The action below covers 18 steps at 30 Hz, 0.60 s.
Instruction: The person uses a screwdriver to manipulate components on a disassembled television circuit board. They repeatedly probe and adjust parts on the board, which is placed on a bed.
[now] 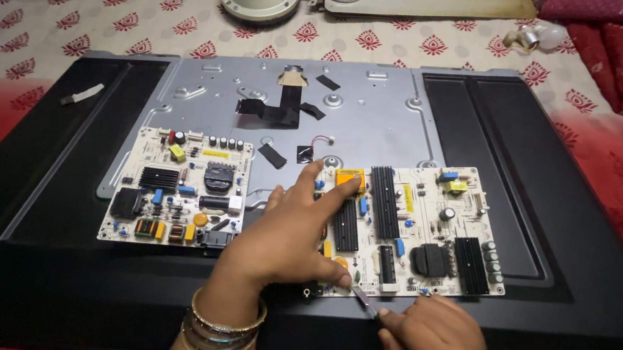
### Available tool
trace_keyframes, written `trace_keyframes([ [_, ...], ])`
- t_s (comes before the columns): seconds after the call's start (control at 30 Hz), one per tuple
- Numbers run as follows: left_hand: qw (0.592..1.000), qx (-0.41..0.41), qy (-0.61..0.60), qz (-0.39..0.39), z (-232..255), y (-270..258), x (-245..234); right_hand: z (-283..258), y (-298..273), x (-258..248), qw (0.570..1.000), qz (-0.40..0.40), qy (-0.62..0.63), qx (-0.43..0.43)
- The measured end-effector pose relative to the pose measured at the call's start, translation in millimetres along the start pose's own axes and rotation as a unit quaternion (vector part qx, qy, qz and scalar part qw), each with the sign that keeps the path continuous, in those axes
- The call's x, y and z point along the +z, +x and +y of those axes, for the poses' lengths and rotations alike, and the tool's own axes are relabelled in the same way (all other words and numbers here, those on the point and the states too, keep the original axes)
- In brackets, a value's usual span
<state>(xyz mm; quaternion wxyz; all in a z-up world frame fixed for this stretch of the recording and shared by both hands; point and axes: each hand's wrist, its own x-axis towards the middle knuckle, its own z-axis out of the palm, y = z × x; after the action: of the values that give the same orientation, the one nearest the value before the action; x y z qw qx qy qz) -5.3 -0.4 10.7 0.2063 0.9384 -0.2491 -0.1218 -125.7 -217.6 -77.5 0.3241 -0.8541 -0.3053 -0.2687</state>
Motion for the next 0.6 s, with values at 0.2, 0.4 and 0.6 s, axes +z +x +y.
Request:
trace_keyframes([
  [0.2,1.000,0.004,0.009,0.018,2,-1,2,-2,3,-2,1.000,0.004,-0.014,-0.019],
  [0.4,1.000,0.001,0.006,0.013,1,0,3,0,0,0,1.000,0.002,0.005,-0.001],
  [0.6,0.999,0.041,-0.019,0.013,-11,0,3,7,-9,-2,0.999,0.037,0.004,0.004],
])
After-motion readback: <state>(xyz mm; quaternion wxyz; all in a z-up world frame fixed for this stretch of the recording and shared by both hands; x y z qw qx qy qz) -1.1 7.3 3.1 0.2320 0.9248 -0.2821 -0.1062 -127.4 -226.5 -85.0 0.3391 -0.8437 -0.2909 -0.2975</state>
